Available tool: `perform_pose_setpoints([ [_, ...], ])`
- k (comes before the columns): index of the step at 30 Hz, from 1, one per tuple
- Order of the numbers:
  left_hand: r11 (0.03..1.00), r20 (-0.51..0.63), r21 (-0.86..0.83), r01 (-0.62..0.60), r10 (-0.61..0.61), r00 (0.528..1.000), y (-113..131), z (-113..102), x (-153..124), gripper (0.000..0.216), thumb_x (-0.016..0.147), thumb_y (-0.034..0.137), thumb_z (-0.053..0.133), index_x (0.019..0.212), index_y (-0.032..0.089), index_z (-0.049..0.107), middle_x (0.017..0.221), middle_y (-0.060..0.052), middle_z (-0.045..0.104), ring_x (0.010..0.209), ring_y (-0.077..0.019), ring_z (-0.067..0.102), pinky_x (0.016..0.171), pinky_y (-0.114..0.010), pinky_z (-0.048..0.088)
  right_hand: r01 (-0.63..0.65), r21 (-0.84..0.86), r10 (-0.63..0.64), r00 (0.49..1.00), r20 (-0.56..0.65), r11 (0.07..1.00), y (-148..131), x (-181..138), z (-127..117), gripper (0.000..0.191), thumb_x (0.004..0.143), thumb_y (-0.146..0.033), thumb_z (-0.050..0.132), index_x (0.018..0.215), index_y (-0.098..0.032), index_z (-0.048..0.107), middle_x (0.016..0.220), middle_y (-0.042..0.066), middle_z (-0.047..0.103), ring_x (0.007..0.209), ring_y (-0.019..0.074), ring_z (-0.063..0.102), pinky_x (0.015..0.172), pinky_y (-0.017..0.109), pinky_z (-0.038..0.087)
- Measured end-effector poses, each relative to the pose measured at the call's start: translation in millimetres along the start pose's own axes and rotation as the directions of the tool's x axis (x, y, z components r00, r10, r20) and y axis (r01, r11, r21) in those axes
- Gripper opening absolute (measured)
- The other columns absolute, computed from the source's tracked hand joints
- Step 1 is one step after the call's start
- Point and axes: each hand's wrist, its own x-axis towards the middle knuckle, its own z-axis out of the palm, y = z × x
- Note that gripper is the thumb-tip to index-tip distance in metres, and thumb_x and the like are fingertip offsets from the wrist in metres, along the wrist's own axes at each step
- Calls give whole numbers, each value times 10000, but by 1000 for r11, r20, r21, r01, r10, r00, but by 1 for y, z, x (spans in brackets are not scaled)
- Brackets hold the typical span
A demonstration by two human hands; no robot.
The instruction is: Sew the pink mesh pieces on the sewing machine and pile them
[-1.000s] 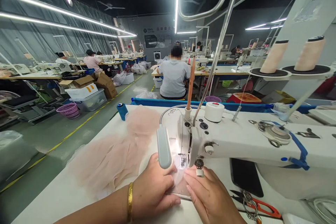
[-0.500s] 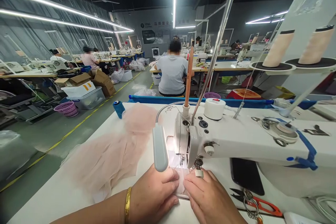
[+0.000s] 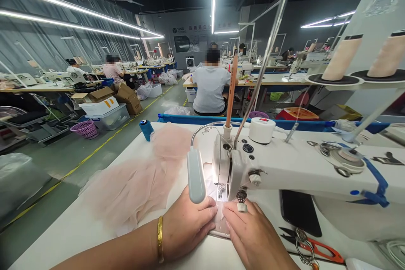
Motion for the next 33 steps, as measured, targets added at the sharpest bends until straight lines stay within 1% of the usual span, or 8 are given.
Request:
perform_pose_setpoints([
  [4, 996, -44, -27, -80, 79, 996, 1, 0, -2, 176, 994, 235, 647, 826, 196, 610, 906, -10, 696, 783, -190, 585, 806, -410, 432, 83, -33, -80, 994, 78, 996, 6, -9, 3, 367, 975, -96, 500, 1260, -220, 696, 1219, 72, 803, 1006, 241, 759, 855, 330, 614],
  [7, 992, -65, -44, -119, 116, 991, 2, 4, -3, 164, 981, 209, 652, 824, 190, 608, 867, 4, 683, 754, -179, 566, 826, -407, 419, 93, -46, -88, 992, 87, 995, 8, -13, 7, 347, 973, -95, 506, 1238, -205, 700, 1210, 86, 803, 988, 247, 763, 863, 340, 626],
  [13, 996, -138, 2, -87, 87, 987, -1, 13, -3, 233, 976, 157, 624, 757, 192, 554, 795, 14, 656, 704, -169, 539, 819, -397, 411, 54, -44, -50, 994, 93, 998, 9, -8, 15, 358, 963, -93, 488, 1206, -218, 719, 1148, 88, 813, 932, 232, 774, 806, 315, 650],
  [15, 996, -147, 18, -83, 84, 986, -3, 14, -2, 222, 982, 150, 607, 768, 191, 565, 785, 12, 653, 709, -171, 545, 827, -398, 415, 33, -50, -29, 997, 68, 998, 8, -6, 16, 355, 967, -104, 476, 1193, -221, 724, 1135, 93, 816, 922, 236, 780, 778, 323, 655],
  [18, 997, -126, 26, -67, 69, 990, -5, 14, 0, 198, 987, 155, 597, 792, 188, 585, 802, 2, 664, 730, -179, 562, 837, -403, 429, 10, -60, -8, 1000, 28, 998, 9, -6, 20, 355, 992, -118, 446, 1192, -213, 724, 1159, 101, 813, 918, 237, 795, 777, 340, 671],
  [24, 999, -47, 54, 2, 0, 999, -7, 13, 5, 169, 981, 222, 647, 822, 184, 606, 883, -24, 692, 810, -210, 600, 827, -416, 461, -45, -158, 54, 997, 54, 986, 13, -9, 29, 385, 1049, -186, 403, 1224, -195, 746, 1107, 125, 817, 916, 255, 822, 744, 372, 701],
  [30, 996, -49, 66, 52, -48, 998, -10, 19, 7, 120, 978, 260, 678, 897, 177, 647, 1009, -68, 713, 892, -241, 622, 828, -408, 485, -88, -228, 100, 994, 45, 970, 18, -14, 34, 414, 1090, -298, 415, 1332, -200, 737, 1242, 137, 803, 1027, 277, 824, 789, 380, 714],
  [33, 996, -57, 60, 73, -69, 996, -12, 22, 8, 107, 985, 265, 667, 938, 170, 665, 1038, -86, 711, 911, -248, 624, 829, -404, 498, -101, -220, 113, 993, 43, 970, 23, -18, 36, 392, 1086, -318, 467, 1367, -224, 723, 1285, 117, 793, 1094, 281, 810, 834, 385, 712],
])
